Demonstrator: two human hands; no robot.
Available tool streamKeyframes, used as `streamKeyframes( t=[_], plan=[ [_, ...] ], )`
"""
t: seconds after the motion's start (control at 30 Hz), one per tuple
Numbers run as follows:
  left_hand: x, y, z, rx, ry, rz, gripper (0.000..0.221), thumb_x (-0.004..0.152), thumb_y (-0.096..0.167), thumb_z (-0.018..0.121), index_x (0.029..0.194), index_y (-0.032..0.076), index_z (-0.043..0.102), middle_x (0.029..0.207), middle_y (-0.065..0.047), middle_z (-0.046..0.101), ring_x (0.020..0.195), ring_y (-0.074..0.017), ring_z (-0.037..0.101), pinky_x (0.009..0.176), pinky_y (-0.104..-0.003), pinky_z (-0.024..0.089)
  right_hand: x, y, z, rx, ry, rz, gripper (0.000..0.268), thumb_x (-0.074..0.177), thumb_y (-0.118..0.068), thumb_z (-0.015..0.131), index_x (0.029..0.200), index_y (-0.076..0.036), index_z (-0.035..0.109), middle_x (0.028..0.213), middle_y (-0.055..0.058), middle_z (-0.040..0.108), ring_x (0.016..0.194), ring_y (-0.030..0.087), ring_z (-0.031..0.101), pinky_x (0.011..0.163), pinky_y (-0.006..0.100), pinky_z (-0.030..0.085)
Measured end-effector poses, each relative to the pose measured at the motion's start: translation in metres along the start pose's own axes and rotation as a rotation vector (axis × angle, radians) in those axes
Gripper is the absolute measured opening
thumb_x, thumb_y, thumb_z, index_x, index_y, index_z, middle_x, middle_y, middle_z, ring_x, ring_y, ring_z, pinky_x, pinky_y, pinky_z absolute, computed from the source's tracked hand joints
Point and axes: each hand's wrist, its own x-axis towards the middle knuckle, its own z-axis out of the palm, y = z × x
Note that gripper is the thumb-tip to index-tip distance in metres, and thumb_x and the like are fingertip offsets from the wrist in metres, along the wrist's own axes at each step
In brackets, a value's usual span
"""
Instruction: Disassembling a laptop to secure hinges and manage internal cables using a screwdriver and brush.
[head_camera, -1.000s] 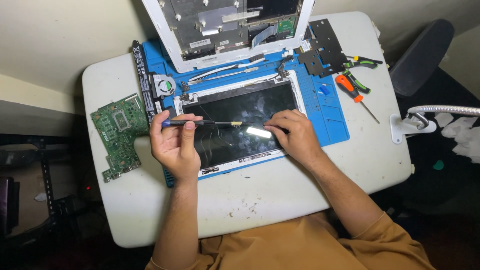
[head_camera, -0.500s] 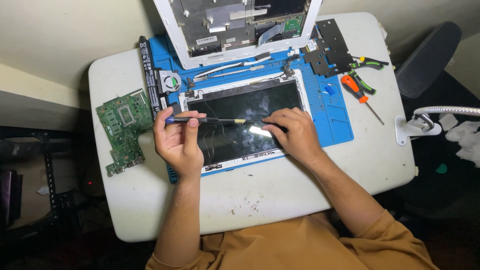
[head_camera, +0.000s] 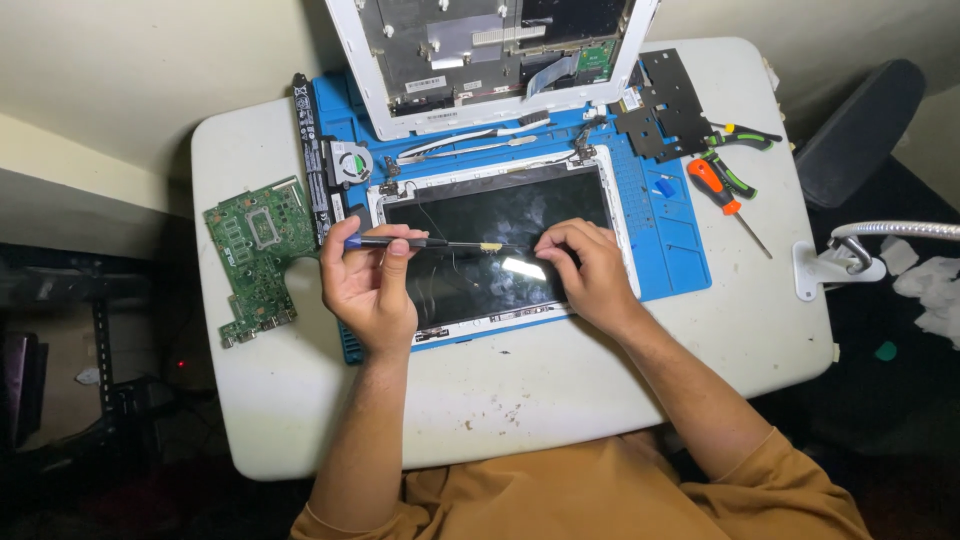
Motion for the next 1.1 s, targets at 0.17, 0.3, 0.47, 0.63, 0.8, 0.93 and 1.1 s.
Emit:
streamKeyframes(
  t=[0.17,0.3,0.47,0.63,0.8,0.93,1.1],
  plan=[
    [-0.009,0.001,0.007,-0.113,0.024,-0.029,0.044,0.099,-0.001,0.064,0.137,0.001,0.041,0.096,-0.028,0.070,0.087,-0.0355,0.076,0.079,-0.052,0.067,-0.003,0.014,-0.002,0.325,0.062,-0.005,0.015,0.100,-0.019,0.070,0.088,-0.010,0.073,0.084,0.005,0.072,0.079,0.025,0.066,0.084,0.035,0.049],
    [-0.011,0.001,0.011,-0.111,0.015,-0.015,0.043,0.098,-0.003,0.063,0.135,0.000,0.041,0.095,-0.028,0.069,0.087,-0.0370,0.076,0.078,-0.054,0.066,-0.007,0.016,-0.002,0.406,0.088,0.007,0.017,0.100,-0.019,0.070,0.086,-0.009,0.073,0.082,0.005,0.072,0.075,0.021,0.063,0.083,0.033,0.049],
    [-0.011,0.000,0.011,-0.138,-0.002,0.000,0.041,0.098,-0.004,0.062,0.133,0.001,0.041,0.095,-0.028,0.068,0.088,-0.0360,0.075,0.079,-0.056,0.066,-0.006,0.015,-0.002,0.448,0.110,-0.007,0.018,0.098,-0.019,0.072,0.085,-0.007,0.074,0.081,0.007,0.072,0.072,0.021,0.061,0.079,0.033,0.050],
    [-0.011,0.002,0.015,-0.166,-0.009,-0.006,0.040,0.098,-0.004,0.062,0.132,0.001,0.042,0.095,-0.028,0.069,0.089,-0.0357,0.075,0.079,-0.056,0.066,-0.005,0.013,-0.002,0.447,0.118,-0.012,0.019,0.099,-0.018,0.071,0.086,-0.005,0.074,0.081,0.008,0.072,0.072,0.021,0.060,0.079,0.034,0.050],
    [-0.011,0.002,0.015,-0.175,-0.014,-0.006,0.039,0.098,-0.004,0.062,0.131,0.002,0.042,0.095,-0.027,0.069,0.089,-0.0351,0.075,0.079,-0.056,0.066,-0.005,0.012,-0.003,0.459,0.127,-0.004,0.019,0.099,-0.018,0.071,0.086,-0.005,0.074,0.080,0.008,0.072,0.072,0.021,0.060,0.078,0.034,0.050],
    [-0.010,0.002,0.015,-0.158,-0.027,0.012,0.036,0.098,-0.004,0.061,0.129,0.002,0.042,0.094,-0.028,0.069,0.088,-0.0361,0.075,0.078,-0.057,0.066,-0.004,0.010,-0.003,0.452,0.118,0.003,0.018,0.099,-0.017,0.071,0.086,-0.005,0.074,0.081,0.009,0.072,0.073,0.021,0.060,0.078,0.034,0.050],
    [-0.014,0.004,0.015,-0.148,-0.052,0.037,0.032,0.097,-0.005,0.062,0.123,0.001,0.043,0.092,-0.029,0.069,0.086,-0.0380,0.076,0.076,-0.058,0.066,-0.004,0.007,-0.004,0.441,0.126,0.025,0.017,0.098,-0.016,0.072,0.086,-0.005,0.075,0.081,0.009,0.072,0.074,0.021,0.060,0.079,0.034,0.050]
  ],
)
